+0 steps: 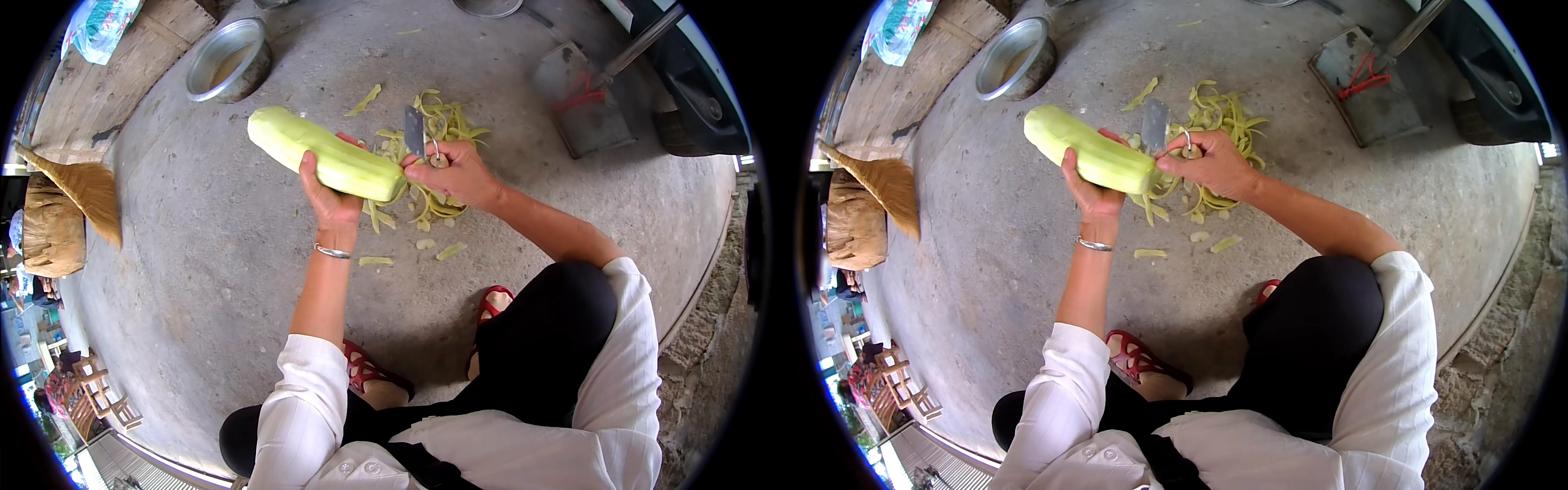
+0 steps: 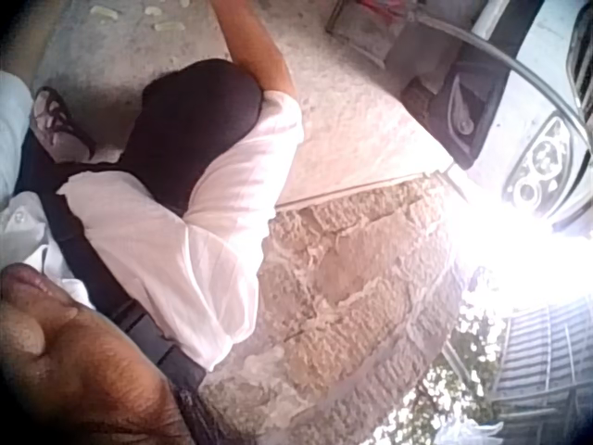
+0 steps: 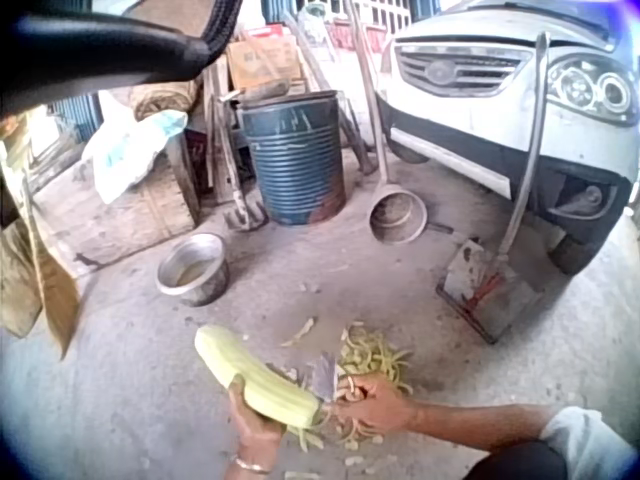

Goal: The person sits on the floor and peels a long, light-green vegetable using a handheld peeler. They hold the vegetable in their left hand and scrape the skin off with the peeler in their right hand, creating long strips of peel that fall onto the ground.

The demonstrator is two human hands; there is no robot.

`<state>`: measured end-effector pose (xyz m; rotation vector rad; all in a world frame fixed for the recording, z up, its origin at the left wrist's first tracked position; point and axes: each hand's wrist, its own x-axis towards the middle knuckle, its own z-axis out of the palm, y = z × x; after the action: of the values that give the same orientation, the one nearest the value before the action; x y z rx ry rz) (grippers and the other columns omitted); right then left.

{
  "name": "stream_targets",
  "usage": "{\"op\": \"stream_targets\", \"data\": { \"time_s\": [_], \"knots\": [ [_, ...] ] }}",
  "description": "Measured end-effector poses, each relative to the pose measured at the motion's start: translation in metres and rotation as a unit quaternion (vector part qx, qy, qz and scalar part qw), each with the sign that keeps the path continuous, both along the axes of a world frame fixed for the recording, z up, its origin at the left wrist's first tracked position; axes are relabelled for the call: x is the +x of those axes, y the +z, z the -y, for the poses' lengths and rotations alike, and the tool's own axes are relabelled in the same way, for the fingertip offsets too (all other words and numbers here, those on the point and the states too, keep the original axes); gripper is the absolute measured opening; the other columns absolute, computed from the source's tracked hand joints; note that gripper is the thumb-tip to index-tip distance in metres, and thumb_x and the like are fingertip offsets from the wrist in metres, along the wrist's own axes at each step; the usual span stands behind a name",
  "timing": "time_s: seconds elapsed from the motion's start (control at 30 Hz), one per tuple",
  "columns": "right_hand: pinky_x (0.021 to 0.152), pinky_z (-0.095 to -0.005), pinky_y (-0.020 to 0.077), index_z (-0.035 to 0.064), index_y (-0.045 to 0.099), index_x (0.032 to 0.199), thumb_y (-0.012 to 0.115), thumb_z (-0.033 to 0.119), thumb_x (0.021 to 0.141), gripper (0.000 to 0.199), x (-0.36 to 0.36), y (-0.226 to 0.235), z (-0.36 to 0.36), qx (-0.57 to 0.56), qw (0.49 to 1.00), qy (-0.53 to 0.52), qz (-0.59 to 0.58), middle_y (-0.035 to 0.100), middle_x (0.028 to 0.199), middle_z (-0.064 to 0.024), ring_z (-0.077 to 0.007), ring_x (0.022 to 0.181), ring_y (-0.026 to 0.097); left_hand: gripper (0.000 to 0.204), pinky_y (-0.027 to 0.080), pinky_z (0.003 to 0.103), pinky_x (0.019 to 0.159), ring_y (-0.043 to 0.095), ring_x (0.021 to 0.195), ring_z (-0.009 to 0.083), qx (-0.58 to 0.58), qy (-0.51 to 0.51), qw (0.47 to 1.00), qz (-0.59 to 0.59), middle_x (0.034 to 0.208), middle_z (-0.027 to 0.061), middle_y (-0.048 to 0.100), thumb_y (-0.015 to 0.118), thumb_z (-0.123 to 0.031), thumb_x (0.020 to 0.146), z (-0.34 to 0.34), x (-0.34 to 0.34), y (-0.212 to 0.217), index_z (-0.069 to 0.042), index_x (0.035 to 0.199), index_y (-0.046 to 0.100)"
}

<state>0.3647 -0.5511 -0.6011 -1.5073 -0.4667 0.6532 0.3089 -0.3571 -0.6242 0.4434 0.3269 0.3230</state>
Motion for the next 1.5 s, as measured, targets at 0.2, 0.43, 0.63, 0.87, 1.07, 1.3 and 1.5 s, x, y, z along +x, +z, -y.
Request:
{"op": "stream_targets", "data": {
  "time_s": [0.2, 0.43, 0.63, 0.87, 1.07, 1.3, 1.5],
  "knots": [
    [0.049, -0.0196, 0.0333, -0.0021, 0.065, 0.1, 0.074, 0.022, 0.08, 0.032, 0.011, -0.028, 0.007, -0.097, 0.989, -0.112, -0.013, 0.05, 0.062, 0.0062, -0.0016, 0.054, 0.041, 0.065, 0.047, 0.041, 0.086, 0.056, 0.09, 0.0258, -0.01, -0.002, 0.998, 0.069, 0.096, 0.0113, 0.057, 0.069, -0.047, 0.07, -0.013, 0.0, -0.003, -0.005, 0.114, 0.046],
    [0.057, -0.0289, 0.04, -0.0016, 0.058, 0.113, 0.072, 0.034, 0.08, 0.051, 0.006, -0.011, 0.003, -0.068, 0.987, -0.025, 0.142, 0.049, 0.062, 0.0005, -0.0092, 0.057, 0.045, 0.065, 0.049, 0.038, 0.084, 0.056, 0.089, 0.0218, -0.069, 0.037, 0.992, 0.094, 0.099, 0.0089, 0.054, 0.069, -0.047, 0.069, -0.018, 0.002, 0.0, -0.004, 0.113, 0.047],
    [0.069, -0.0369, 0.0463, -0.0005, 0.057, 0.111, 0.054, 0.029, 0.091, 0.035, 0.016, 0.017, 0.007, -0.21, 0.937, 0.063, 0.272, 0.059, 0.076, -0.0116, -0.0242, 0.074, 0.058, 0.065, 0.048, 0.04, 0.085, 0.057, 0.09, 0.0238, -0.018, 0.004, 0.994, 0.105, 0.098, 0.0108, 0.056, 0.07, -0.045, 0.069, -0.027, -0.001, -0.005, -0.003, 0.113, 0.047],
    [0.072, -0.0422, 0.0456, -0.0002, 0.057, 0.099, 0.051, 0.026, 0.09, 0.028, 0.028, 0.041, 0.018, -0.338, 0.859, 0.204, 0.326, 0.062, 0.084, -0.0174, -0.0323, 0.08, 0.06, 0.063, 0.046, 0.042, 0.09, 0.055, 0.096, 0.0269, 0.014, -0.008, 1.0, -0.001, 0.102, 0.011, 0.056, 0.072, -0.04, 0.07, -0.02, -0.003, -0.033, -0.005, 0.116, 0.045],
    [0.066, -0.039, 0.0449, -0.0019, 0.055, 0.085, 0.052, 0.026, 0.089, 0.028, 0.031, 0.035, 0.019, -0.435, 0.872, 0.218, 0.056, 0.057, 0.07, -0.0137, -0.0251, 0.068, 0.057, 0.058, 0.042, 0.045, 0.094, 0.054, 0.098, 0.0255, -0.022, 0.041, 0.995, -0.09, 0.102, 0.0091, 0.057, 0.074, -0.034, 0.071, -0.004, 0.01, -0.063, -0.008, 0.116, 0.048],
    [0.045, -0.0348, 0.0381, -0.001, 0.052, 0.075, 0.054, 0.024, 0.089, 0.028, 0.059, -0.002, 0.037, -0.438, 0.861, 0.23, 0.119, 0.049, 0.056, -0.0076, -0.0148, 0.048, 0.045, 0.067, 0.042, 0.048, 0.096, 0.053, 0.103, 0.027, -0.004, 0.066, 0.988, -0.136, 0.114, 0.0081, 0.051, 0.073, -0.032, 0.072, 0.016, 0.026, -0.098, -0.011, 0.127, 0.041],
    [0.042, -0.035, 0.0339, 0.0042, 0.05, 0.074, 0.052, 0.025, 0.09, 0.026, 0.063, -0.008, 0.029, -0.445, 0.87, 0.183, -0.109, 0.045, 0.059, -0.0031, -0.0142, 0.049, 0.042, 0.07, 0.043, 0.049, 0.095, 0.054, 0.103, 0.0271, 0.023, 0.066, 0.989, -0.134, 0.115, 0.0089, 0.05, 0.073, -0.03, 0.072, 0.014, 0.03, -0.131, -0.011, 0.13, 0.037]
  ]
}}
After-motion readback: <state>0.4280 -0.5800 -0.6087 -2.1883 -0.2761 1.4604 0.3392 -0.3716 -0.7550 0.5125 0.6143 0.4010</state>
